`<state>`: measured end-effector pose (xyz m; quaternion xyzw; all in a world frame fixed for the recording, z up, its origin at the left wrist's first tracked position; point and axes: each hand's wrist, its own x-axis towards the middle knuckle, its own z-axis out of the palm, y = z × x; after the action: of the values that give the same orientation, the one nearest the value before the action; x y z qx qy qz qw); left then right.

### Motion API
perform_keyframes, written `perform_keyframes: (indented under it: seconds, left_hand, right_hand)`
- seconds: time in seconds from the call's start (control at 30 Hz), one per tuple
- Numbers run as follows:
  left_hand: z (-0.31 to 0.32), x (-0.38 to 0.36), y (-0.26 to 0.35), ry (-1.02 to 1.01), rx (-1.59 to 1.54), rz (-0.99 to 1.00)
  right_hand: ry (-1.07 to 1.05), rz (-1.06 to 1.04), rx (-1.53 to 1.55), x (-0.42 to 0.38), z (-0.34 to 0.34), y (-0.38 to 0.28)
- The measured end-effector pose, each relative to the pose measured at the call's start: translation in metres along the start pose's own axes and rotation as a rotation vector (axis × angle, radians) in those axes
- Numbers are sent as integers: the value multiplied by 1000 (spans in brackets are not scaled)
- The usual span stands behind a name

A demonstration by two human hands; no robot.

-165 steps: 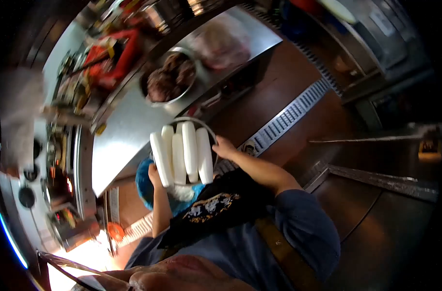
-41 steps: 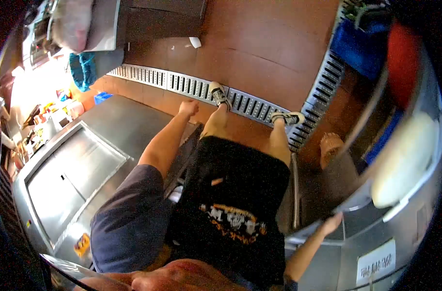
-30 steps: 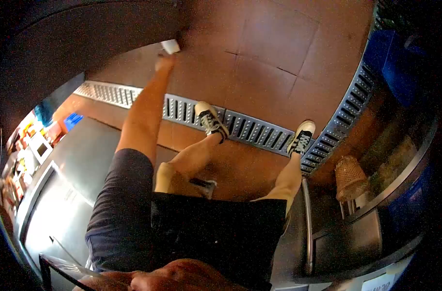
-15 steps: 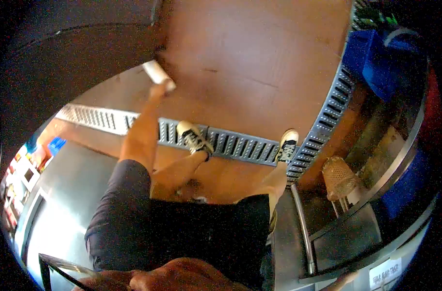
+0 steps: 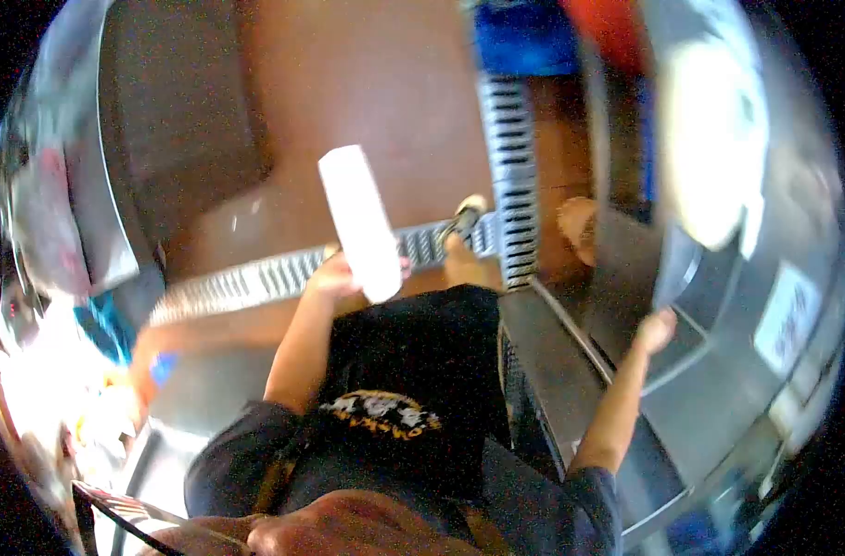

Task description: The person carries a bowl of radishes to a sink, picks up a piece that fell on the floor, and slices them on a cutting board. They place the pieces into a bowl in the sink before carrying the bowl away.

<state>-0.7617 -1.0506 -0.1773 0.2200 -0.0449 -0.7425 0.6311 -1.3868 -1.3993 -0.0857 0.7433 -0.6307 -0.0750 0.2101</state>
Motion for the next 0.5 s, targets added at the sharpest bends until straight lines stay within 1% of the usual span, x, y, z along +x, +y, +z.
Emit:
perform_keyframes:
  seconds: [0.03,0.07,0.1,0.13,0.17,0.23,0.27,0.3,0.37,0.4,0.43,0.5]
  left_hand:
    - [43,15,31,-54,100,-25]
    - [72,29,46,-75,75,9]
    - [95,39,60,-80,49,31]
    - [111,52,72,-28,206,43]
    - [126,65,76,40,366,63]
    - [151,99,81,388,674,73]
    - [186,120,80,500,791,129]
    - [222,138,78,539,914,192]
    - [266,175,76,437,1157,254]
    - [299,209,71,458,1459,198]
    - [326,231,70,356,1687,263]
    - [367,288,71,17,2043,502]
  right_hand:
    - [-106,182,99,-6,25,4]
    - [-76,572,406,2,-50,-70]
    - [-91,610,408,2,-62,-82]
    - [-186,730,366,7,-93,-105]
    - [-91,644,457,-7,-70,-94]
    - [-104,581,468,-9,-72,-99]
    - [-95,582,498,-7,-81,-103]
    - [-93,573,528,-11,-90,-107]
    - [65,555,506,-16,-87,-113]
    - [-13,574,593,-9,-89,-105]
    - [3,557,627,-11,-86,-105]
    - [2,533,631,-14,-83,-108]
